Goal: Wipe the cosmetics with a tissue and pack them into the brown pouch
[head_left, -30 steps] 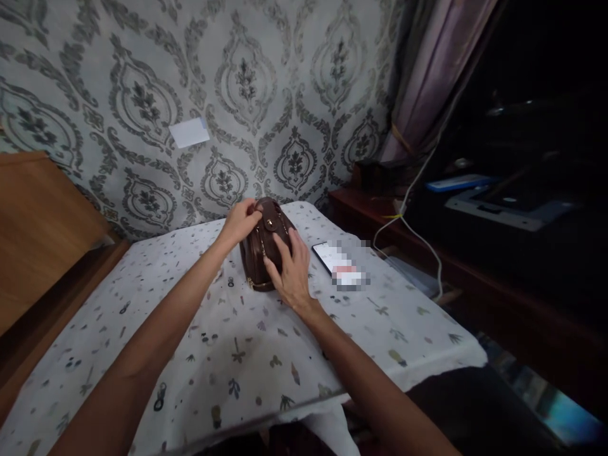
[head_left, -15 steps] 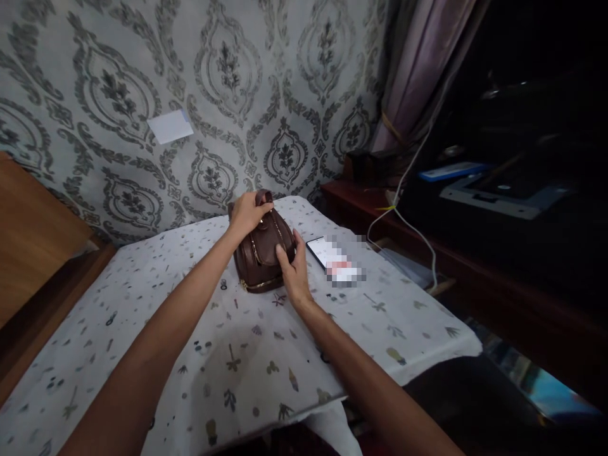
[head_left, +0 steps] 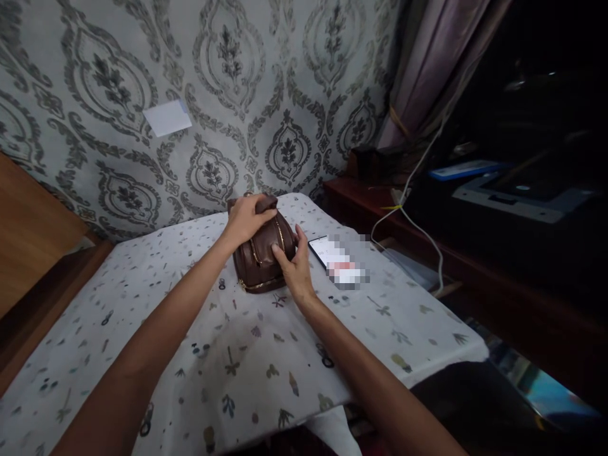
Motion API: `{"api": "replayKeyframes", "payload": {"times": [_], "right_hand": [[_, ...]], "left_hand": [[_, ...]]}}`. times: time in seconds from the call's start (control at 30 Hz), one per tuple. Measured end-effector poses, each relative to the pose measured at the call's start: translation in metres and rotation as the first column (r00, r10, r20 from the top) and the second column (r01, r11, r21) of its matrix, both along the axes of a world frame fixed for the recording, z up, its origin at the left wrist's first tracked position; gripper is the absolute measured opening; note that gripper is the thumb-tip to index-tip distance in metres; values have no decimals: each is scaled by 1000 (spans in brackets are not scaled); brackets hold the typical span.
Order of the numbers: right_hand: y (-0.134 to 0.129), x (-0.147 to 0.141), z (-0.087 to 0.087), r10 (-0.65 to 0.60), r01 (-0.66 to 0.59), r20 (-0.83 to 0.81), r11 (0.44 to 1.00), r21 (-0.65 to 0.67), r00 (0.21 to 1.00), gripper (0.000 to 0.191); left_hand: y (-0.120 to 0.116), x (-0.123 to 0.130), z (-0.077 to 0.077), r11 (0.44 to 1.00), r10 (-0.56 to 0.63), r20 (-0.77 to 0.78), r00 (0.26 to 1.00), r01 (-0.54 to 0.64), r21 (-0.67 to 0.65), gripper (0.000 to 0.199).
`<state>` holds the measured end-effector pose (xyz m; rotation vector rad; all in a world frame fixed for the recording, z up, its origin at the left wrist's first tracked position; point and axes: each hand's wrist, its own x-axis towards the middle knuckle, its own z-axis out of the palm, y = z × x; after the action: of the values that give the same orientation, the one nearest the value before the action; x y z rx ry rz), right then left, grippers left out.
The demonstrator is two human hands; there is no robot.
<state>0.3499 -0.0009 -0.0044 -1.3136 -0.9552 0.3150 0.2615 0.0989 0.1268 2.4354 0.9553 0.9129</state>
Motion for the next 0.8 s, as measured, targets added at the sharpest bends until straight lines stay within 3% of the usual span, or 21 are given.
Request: {"api": "replayKeyframes", "payload": {"times": [0.1, 0.17, 0.27, 0.43, 0.63, 0.8], "right_hand": [[-1, 5, 1, 55, -54, -17, 997, 48, 998, 73], [-1, 10, 1, 90, -87, -32, 993, 84, 995, 62], [-1, 15, 3, 103, -97, -56, 990, 103, 993, 51], [0, 17, 8, 68, -66, -26, 996, 66, 997, 48], [-1, 17, 10, 70, -69, -27, 997, 45, 997, 51], [-4, 23, 5, 171, -169, -64, 985, 45, 983, 60]], "left_hand": [[-17, -16, -4, 982, 7, -169, 986, 25, 189, 52], [-21, -25, -8, 979, -2, -210, 978, 45, 201, 60], [-18, -31, -15, 980, -19, -212, 977, 61, 192, 61], [-8, -33, -23, 973, -12, -212, 977, 61, 225, 63], [-7, -31, -29, 972, -22, -175, 984, 62, 227, 63], [-15, -38, -27, 981, -31, -167, 985, 62, 184, 63]]}}
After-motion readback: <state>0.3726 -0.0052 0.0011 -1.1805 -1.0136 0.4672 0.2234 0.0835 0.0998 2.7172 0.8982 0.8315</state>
